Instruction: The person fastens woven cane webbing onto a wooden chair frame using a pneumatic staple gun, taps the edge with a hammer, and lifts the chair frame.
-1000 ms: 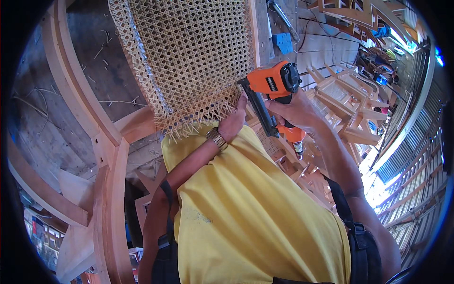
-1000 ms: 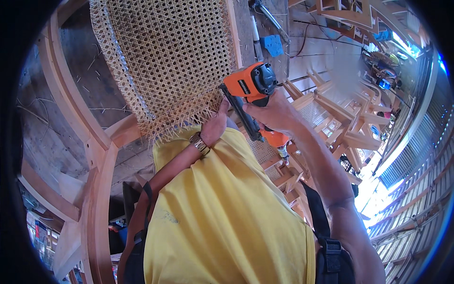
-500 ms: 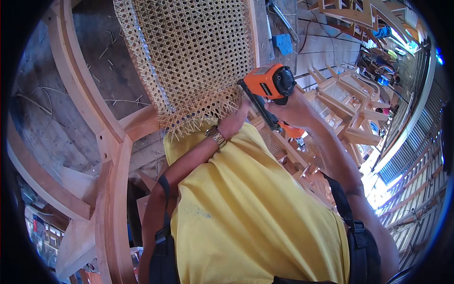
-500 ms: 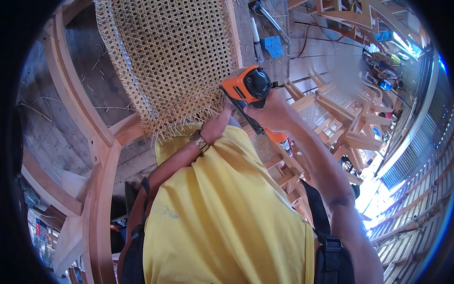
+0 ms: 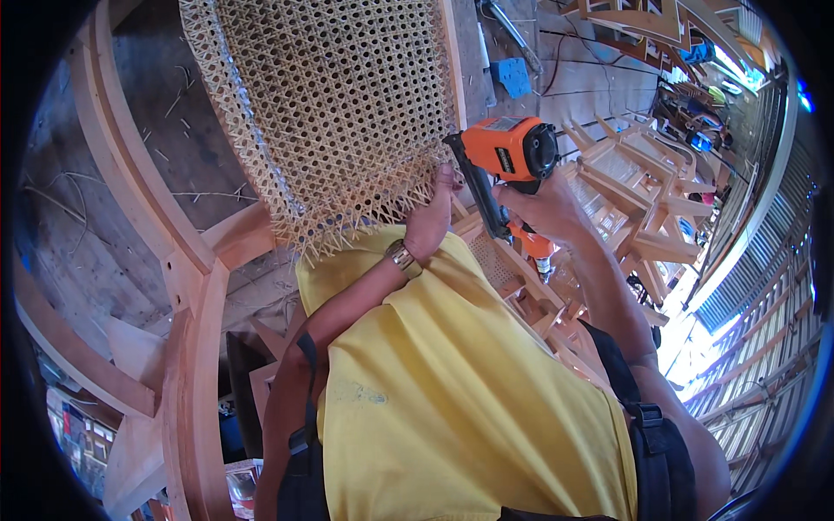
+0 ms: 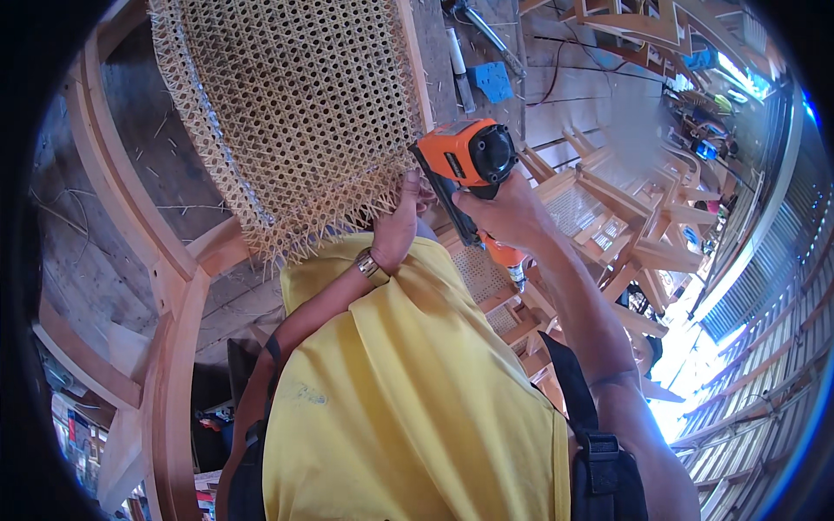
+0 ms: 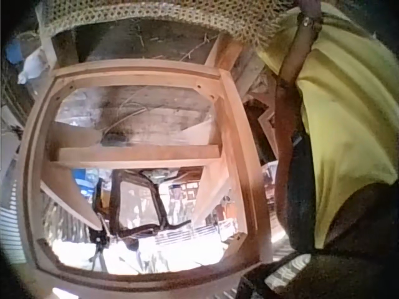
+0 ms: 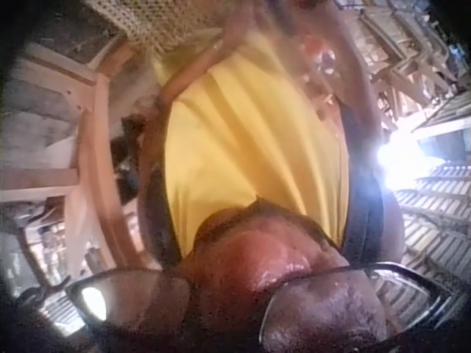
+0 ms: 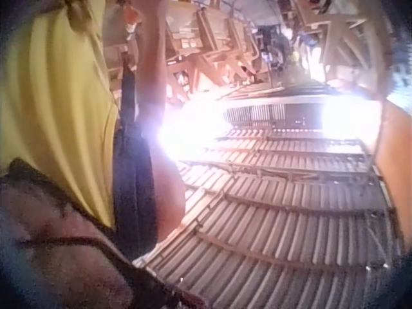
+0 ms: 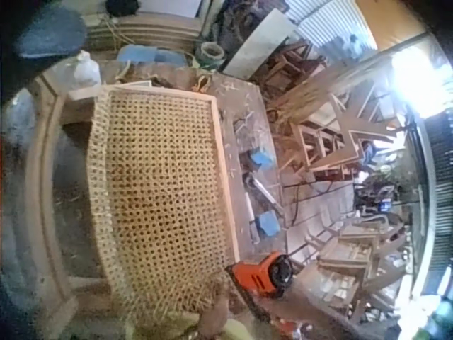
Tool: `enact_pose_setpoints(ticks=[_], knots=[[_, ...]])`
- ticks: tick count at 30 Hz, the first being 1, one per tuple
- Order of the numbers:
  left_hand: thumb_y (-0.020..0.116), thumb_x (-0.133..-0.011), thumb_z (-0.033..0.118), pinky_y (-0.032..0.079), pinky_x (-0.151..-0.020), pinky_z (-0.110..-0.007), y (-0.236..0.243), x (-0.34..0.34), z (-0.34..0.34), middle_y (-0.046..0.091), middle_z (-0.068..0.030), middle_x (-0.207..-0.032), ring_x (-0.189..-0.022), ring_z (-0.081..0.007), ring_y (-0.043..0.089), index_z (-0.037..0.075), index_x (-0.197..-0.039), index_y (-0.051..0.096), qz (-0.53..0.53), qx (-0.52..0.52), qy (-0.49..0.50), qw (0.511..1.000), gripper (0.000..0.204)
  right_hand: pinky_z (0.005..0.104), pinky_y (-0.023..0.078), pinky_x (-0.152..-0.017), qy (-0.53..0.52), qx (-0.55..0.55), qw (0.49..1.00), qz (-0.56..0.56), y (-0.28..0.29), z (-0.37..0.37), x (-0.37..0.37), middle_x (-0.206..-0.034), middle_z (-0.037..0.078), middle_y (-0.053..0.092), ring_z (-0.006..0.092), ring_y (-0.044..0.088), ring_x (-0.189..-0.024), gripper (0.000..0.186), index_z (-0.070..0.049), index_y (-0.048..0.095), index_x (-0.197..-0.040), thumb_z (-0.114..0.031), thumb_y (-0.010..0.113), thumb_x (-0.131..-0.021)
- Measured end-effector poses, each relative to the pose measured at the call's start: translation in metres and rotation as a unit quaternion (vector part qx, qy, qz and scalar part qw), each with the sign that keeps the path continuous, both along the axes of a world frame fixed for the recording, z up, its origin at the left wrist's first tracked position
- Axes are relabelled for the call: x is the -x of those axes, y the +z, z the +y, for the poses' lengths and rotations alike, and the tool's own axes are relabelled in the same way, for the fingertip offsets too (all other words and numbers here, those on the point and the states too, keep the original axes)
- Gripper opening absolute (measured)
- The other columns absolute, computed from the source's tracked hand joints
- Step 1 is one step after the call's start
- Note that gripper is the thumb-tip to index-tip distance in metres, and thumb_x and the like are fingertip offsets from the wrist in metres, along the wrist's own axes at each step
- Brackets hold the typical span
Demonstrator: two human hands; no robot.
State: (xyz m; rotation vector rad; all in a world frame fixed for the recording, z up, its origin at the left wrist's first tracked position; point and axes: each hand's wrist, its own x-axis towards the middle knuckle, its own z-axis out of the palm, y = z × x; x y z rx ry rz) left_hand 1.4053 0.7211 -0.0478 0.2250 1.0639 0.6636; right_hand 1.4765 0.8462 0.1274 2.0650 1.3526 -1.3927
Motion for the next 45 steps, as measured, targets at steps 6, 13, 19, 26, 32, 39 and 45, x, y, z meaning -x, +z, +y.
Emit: enact_pose_setpoints(ticks=[6, 13, 19, 26, 32, 39, 45], knots=[[0.030, -0.095, 0.066, 0.043, -0.091, -0.031, 0.005, 0.004, 0.010, 0.065, -0.0097, -0.115, -0.103, -0.0185, 0.060, 0.004, -0.120, 0.059, 0.002, -0.002, -0.009, 1.000, 0.073, 0.0279, 0.046, -0.050, 0.017, 0.016, 1.000, 0.015, 0.001, 0.005, 0.004, -0.064, 0.000, 0.057, 0.0092, 0.055, -0.054, 0.025, -0.004, 0.056, -0.104, -0.013, 0.067, -0.083], [0.035, -0.099, 0.054, 0.038, -0.101, -0.033, -0.008, 0.001, 0.000, 0.058, -0.0146, -0.128, -0.121, -0.0260, 0.052, 0.003, -0.134, 0.049, 0.101, -0.163, -0.007, 0.981, 0.063, 0.0298, 0.050, -0.065, 0.018, 0.062, 0.998, -0.026, 0.001, 0.012, 0.005, -0.083, 0.002, 0.062, 0.0106, 0.057, -0.069, 0.038, -0.009, 0.060, -0.117, -0.011, 0.067, -0.079], [0.027, -0.104, 0.042, 0.036, -0.105, -0.030, -0.029, -0.010, -0.006, 0.054, -0.0144, -0.132, -0.123, -0.0209, 0.051, 0.008, -0.142, 0.041, 0.001, -0.110, 0.003, 0.994, 0.052, 0.0363, 0.050, -0.074, 0.087, 0.020, 0.996, -0.009, -0.014, 0.003, -0.008, -0.085, 0.007, 0.064, 0.0190, 0.061, -0.077, 0.039, -0.010, 0.059, -0.118, -0.014, 0.064, -0.080], [0.040, -0.101, 0.040, 0.040, -0.101, -0.032, 0.019, 0.022, 0.015, 0.061, -0.0118, -0.120, -0.115, -0.0173, 0.056, 0.001, -0.132, 0.051, -0.005, -0.055, -0.017, 0.998, 0.051, 0.0367, 0.050, -0.080, 0.109, -0.052, 0.993, -0.004, -0.014, -0.001, -0.015, -0.091, 0.010, 0.067, 0.0215, 0.063, -0.084, 0.041, -0.011, 0.060, -0.119, -0.017, 0.065, -0.079], [0.054, -0.095, 0.041, 0.046, -0.086, -0.029, -0.008, 0.007, -0.017, 0.067, -0.0067, -0.098, -0.092, -0.0125, 0.060, 0.000, -0.110, 0.064, -0.021, -0.088, 0.056, 0.994, 0.045, 0.0303, 0.050, -0.074, 0.074, -0.054, 0.995, -0.034, 0.011, 0.014, -0.020, -0.088, 0.002, 0.063, 0.0114, 0.057, -0.077, 0.042, -0.008, 0.060, -0.117, -0.013, 0.071, -0.077], [0.045, -0.098, 0.048, 0.044, -0.081, -0.031, 0.009, -0.001, 0.013, 0.064, -0.0070, -0.092, -0.084, -0.0147, 0.057, 0.002, -0.101, 0.064, 0.007, -0.017, 0.053, 0.998, 0.050, 0.0311, 0.049, -0.077, 0.058, -0.022, 0.998, -0.023, 0.005, 0.014, -0.025, -0.091, 0.003, 0.063, 0.0126, 0.058, -0.080, 0.042, -0.008, 0.060, -0.117, -0.013, 0.072, -0.076], [0.037, -0.099, 0.052, 0.045, -0.073, -0.033, 0.012, -0.004, 0.015, 0.060, -0.0058, -0.085, -0.076, -0.0164, 0.055, 0.002, -0.099, 0.061, 0.064, -0.037, 0.030, 0.997, 0.055, 0.0324, 0.050, -0.077, 0.070, -0.024, 0.997, -0.029, -0.008, 0.000, -0.026, -0.087, 0.006, 0.066, 0.0142, 0.060, -0.080, 0.037, -0.008, 0.064, -0.113, -0.015, 0.068, -0.078]])
